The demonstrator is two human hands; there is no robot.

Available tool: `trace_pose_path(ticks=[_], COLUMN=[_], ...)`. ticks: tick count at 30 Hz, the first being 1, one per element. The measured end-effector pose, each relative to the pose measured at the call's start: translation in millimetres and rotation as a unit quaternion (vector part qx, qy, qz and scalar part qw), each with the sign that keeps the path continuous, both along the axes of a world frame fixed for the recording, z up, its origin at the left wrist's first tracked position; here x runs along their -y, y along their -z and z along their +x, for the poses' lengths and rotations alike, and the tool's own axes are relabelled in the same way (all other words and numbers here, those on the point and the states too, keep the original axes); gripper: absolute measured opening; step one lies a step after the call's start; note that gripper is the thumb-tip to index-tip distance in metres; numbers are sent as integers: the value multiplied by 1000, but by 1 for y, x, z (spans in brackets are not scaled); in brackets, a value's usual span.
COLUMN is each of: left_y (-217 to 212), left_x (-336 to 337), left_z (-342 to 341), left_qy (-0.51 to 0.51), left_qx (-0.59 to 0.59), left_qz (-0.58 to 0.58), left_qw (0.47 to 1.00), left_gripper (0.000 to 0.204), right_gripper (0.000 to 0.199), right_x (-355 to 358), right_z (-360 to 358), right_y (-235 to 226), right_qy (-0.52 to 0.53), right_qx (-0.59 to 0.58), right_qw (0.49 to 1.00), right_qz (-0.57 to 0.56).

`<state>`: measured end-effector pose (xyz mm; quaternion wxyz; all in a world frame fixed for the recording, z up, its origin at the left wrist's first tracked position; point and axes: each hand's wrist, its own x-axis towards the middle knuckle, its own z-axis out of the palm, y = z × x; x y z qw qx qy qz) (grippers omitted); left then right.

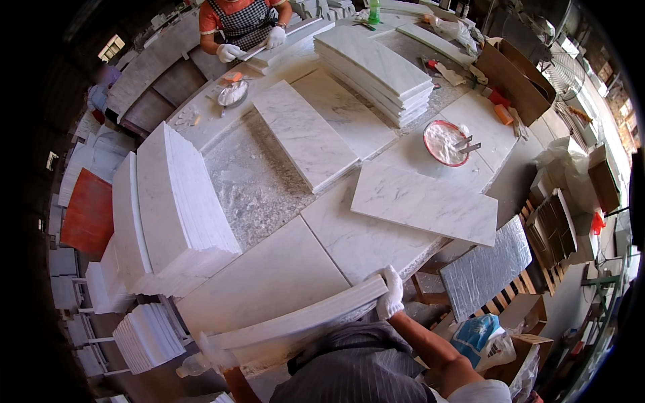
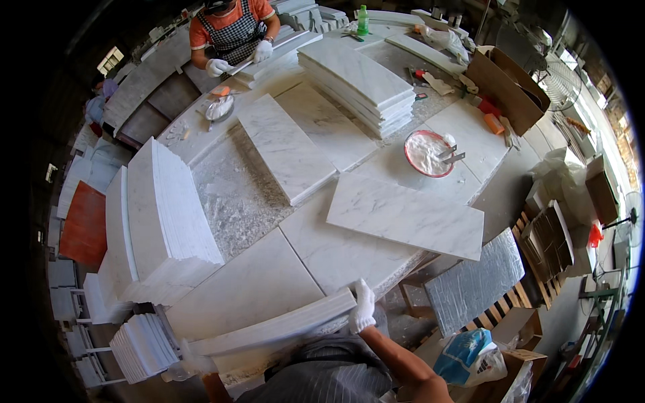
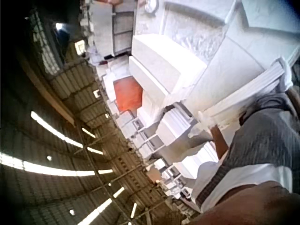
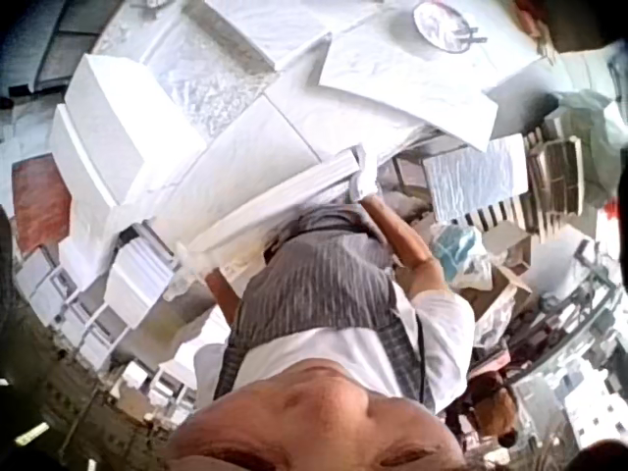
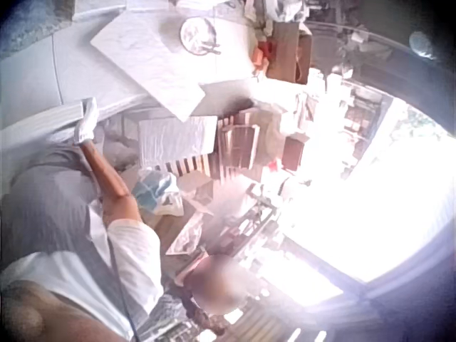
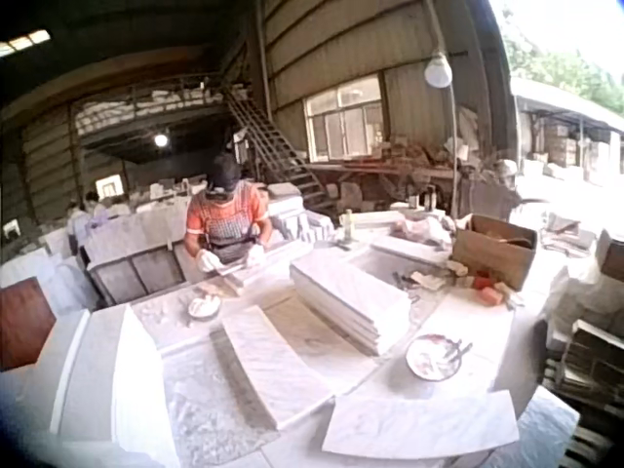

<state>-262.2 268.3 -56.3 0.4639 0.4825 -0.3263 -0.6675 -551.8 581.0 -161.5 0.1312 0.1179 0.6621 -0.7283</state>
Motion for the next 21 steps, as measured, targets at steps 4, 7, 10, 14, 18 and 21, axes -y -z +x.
trace_pose_path(ticks=[4, 7, 10, 14, 18, 21], left_y=[41, 17, -9, -28, -25, -17], left_x=[-1, -25, -60, -99, -122, -132], left_z=[-14, -89, -173, -280, -369, -426], left_qy=[66, 82, 88, 113, 193, 234], left_qx=[0, 54, 64, 25, -27, -56], left_qz=[-25, -22, -42, -40, -58, -68], left_qw=[998, 995, 993, 992, 979, 968], left_gripper=[32, 26, 23, 23, 24, 25], right_gripper=[45, 48, 46, 46, 50, 50], right_x=[-72, -126, -147, -200, -241, -258], right_z=[-13, -29, -66, -116, -170, -200], right_y=[-29, -42, -122, -127, -114, -108], right_qy=[130, 190, 204, 233, 246, 267], right_qx=[85, 81, 76, -58, -136, -155], right_qw=[976, 964, 952, 961, 943, 942], right_qz=[-149, -167, -216, -137, -180, -134])
